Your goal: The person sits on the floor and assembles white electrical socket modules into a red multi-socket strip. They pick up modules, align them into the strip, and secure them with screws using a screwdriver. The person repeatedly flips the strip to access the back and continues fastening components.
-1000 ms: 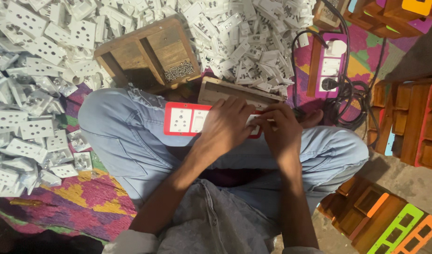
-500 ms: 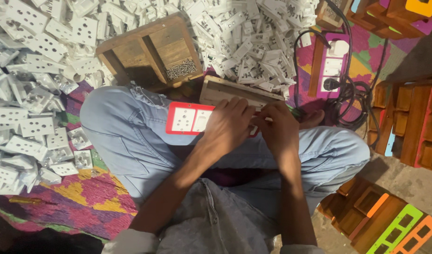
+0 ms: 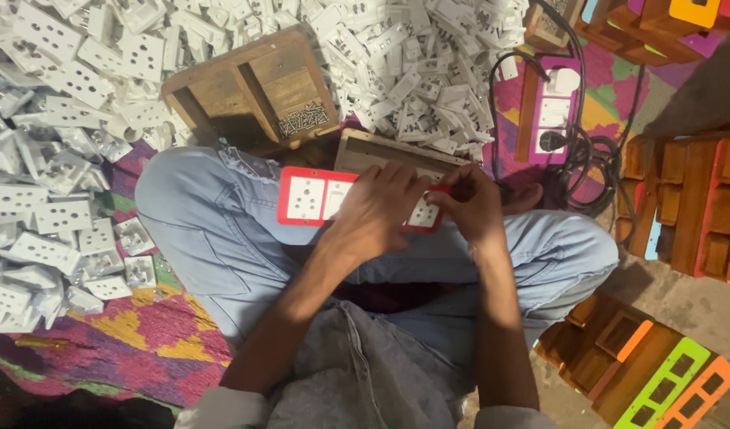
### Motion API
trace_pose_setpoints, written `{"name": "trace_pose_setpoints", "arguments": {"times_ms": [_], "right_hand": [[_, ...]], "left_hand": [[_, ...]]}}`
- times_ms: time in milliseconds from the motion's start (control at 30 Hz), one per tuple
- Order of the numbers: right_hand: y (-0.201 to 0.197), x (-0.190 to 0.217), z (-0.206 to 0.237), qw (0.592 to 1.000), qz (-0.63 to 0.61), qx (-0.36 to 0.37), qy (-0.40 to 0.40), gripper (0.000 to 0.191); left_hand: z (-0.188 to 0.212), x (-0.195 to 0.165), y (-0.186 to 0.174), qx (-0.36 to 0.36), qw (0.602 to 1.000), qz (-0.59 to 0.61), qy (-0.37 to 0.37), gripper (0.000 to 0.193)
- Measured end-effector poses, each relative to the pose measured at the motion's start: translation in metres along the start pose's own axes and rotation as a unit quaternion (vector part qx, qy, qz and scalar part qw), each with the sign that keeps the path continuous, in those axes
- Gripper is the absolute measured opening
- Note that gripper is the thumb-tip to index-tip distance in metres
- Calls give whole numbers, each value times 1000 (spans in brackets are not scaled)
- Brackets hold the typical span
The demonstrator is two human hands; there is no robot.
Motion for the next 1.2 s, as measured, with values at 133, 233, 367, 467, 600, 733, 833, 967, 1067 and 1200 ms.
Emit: {"name": "trace_pose_setpoints", "arguments": {"times_ms": [133, 233, 367, 467, 600, 733, 833, 967, 1067, 1200], "right_hand": [[0, -2, 8, 991, -121, 10, 59, 12], [4, 7, 13, 991, -110, 33, 64, 24], [9, 17, 16, 992, -114, 30, 35, 34], [10, 13, 14, 987, -149, 32, 41, 34], [6, 9, 11, 992, -125, 25, 7, 33], [0, 8, 11, 996, -89, -10, -4, 32], [-5, 7, 7, 974, -217, -46, 37, 25], [-9, -1, 1, 965, -235, -58, 103, 34], [-18, -9, 2, 964, -229, -63, 116, 36], [-30, -29, -1, 957, -240, -97, 132, 34]], "left_hand": [[-1, -1, -4, -6, 999, -35, 4, 81], [0, 1, -10, -14, 999, -35, -1, 83], [-1, 3, -10, -7, 1000, -20, -14, 81], [-1, 2, -10, -4, 1000, -8, -14, 83], [-1, 3, -8, 9, 1000, -10, -21, 83], [0, 4, -10, -7, 1000, 21, -16, 86], [6, -1, -28, -84, 995, 40, 24, 81], [9, -4, -38, -126, 990, 34, 52, 70], [5, -6, -39, -107, 992, 40, 50, 69], [8, -11, -77, -179, 982, 36, 54, 75]]}}
Point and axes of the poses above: each hand's wrist, its own z-axis away from the middle knuckle, its own y-axis out of the palm, x = y × z, the point moved 10 cm from there along -z, towards the middle knuckle, and after that the axes turned 9 degrees about -x, right-handed, at the moved point
